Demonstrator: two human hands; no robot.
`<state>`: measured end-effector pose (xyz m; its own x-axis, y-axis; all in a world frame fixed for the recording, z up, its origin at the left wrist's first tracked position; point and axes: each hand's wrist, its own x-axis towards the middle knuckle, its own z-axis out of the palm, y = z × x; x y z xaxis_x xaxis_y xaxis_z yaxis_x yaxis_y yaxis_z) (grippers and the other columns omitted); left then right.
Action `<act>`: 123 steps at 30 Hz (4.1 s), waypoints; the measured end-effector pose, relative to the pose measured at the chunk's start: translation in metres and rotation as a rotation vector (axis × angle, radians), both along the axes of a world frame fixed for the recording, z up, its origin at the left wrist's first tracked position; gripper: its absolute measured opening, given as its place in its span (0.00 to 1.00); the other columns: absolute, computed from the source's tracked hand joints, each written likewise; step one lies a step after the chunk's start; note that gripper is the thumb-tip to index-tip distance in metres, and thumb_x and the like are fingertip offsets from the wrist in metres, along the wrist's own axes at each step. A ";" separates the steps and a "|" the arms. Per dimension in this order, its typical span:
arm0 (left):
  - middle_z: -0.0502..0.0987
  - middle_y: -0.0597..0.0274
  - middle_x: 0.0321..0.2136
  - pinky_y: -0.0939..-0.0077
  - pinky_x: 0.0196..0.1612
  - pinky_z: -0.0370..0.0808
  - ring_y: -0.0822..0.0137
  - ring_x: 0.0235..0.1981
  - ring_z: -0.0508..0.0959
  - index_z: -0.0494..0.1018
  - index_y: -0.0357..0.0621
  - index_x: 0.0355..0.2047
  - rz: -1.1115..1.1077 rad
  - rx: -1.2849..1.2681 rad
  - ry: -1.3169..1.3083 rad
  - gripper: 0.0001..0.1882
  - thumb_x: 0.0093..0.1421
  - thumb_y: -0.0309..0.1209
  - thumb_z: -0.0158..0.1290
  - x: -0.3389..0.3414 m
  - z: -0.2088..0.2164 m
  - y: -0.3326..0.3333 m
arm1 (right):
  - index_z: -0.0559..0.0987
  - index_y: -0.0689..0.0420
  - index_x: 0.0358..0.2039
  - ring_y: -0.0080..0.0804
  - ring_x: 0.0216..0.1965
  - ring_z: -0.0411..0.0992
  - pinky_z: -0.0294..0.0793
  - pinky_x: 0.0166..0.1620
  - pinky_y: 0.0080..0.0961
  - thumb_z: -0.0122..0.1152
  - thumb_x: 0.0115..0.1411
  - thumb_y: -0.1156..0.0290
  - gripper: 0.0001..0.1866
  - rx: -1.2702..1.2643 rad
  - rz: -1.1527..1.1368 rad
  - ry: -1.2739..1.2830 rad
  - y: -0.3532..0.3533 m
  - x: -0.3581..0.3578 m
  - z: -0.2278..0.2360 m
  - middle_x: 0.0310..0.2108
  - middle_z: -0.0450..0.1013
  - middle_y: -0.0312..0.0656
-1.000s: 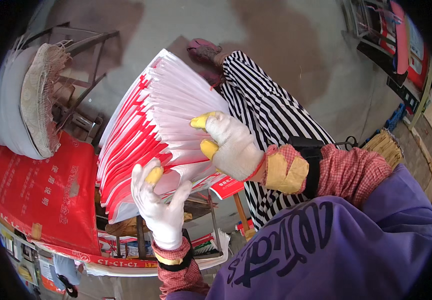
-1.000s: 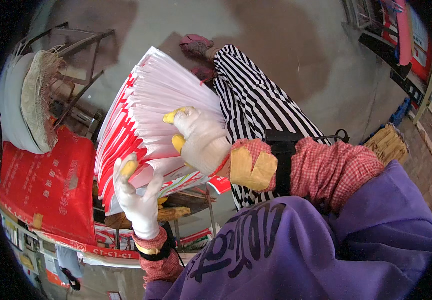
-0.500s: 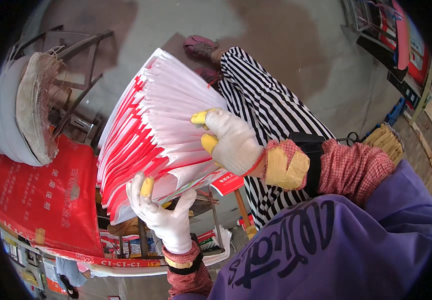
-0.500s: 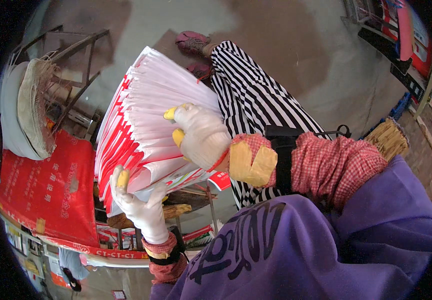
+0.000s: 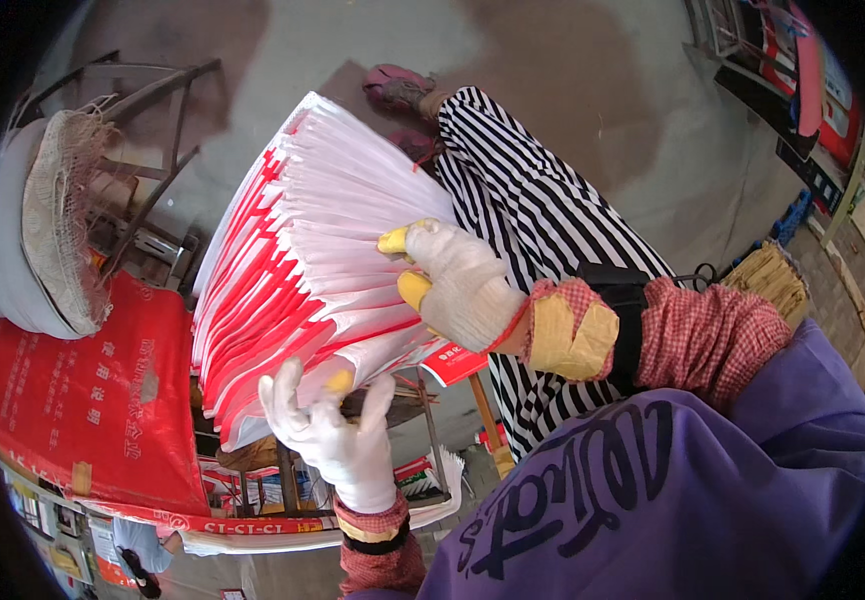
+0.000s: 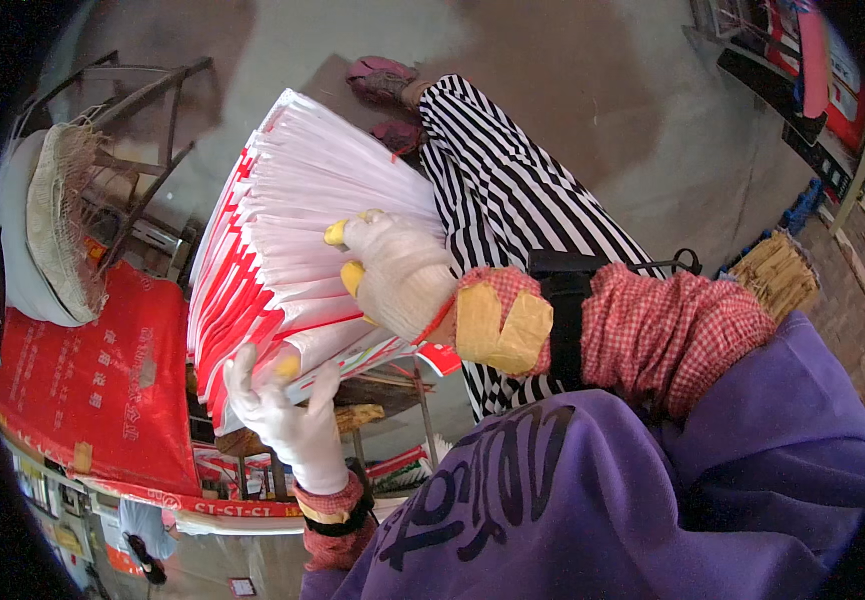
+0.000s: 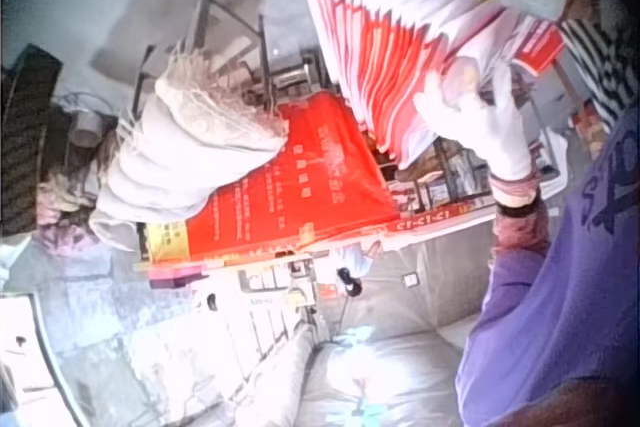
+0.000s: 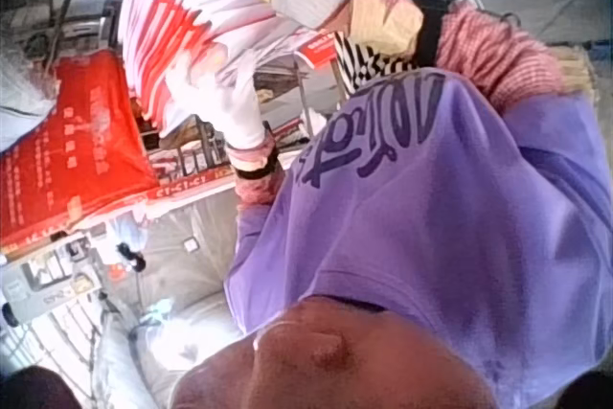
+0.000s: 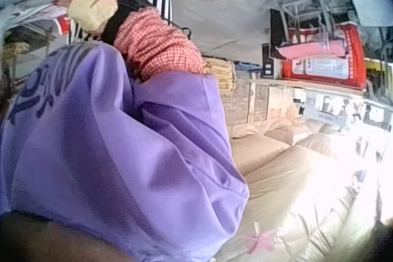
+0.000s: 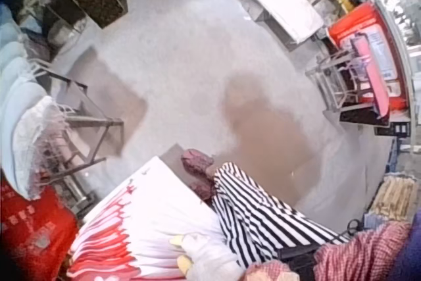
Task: The person counts a stack of bags by hand, ties the stack together with a red cord, and carries the bundle across the room to a blue plastic pallet.
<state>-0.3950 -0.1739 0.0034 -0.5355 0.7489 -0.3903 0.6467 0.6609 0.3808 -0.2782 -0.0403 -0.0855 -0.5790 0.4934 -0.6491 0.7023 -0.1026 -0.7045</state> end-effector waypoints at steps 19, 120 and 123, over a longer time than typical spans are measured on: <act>0.66 0.67 0.32 0.48 0.61 0.57 0.63 0.37 0.71 0.63 0.48 0.25 -0.113 0.017 -0.288 0.21 0.36 0.24 0.65 -0.003 0.010 0.000 | 0.75 0.57 0.41 0.47 0.42 0.70 0.68 0.45 0.37 0.58 0.46 0.73 0.18 -0.029 0.296 0.012 0.001 -0.014 0.022 0.38 0.72 0.49; 0.72 0.47 0.45 0.62 0.51 0.67 0.49 0.45 0.72 0.68 0.34 0.47 -0.068 -0.112 -0.367 0.13 0.62 0.24 0.43 -0.076 -0.086 0.013 | 0.77 0.53 0.43 0.39 0.49 0.67 0.65 0.52 0.32 0.56 0.47 0.71 0.19 -0.176 0.607 -0.095 -0.007 -0.042 -0.003 0.47 0.71 0.44; 0.71 0.48 0.46 0.62 0.51 0.67 0.49 0.45 0.71 0.68 0.36 0.48 -0.050 -0.176 -0.493 0.14 0.62 0.24 0.43 -0.074 -0.082 0.012 | 0.80 0.52 0.39 0.46 0.51 0.65 0.64 0.53 0.35 0.56 0.46 0.71 0.16 0.040 0.426 -0.077 0.000 -0.041 -0.004 0.52 0.68 0.48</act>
<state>-0.4689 -0.1623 -0.0788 -0.2222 0.6688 -0.7094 0.4510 0.7156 0.5334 -0.3191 -0.0406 -0.0898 -0.6871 0.2460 -0.6837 0.7266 0.2343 -0.6459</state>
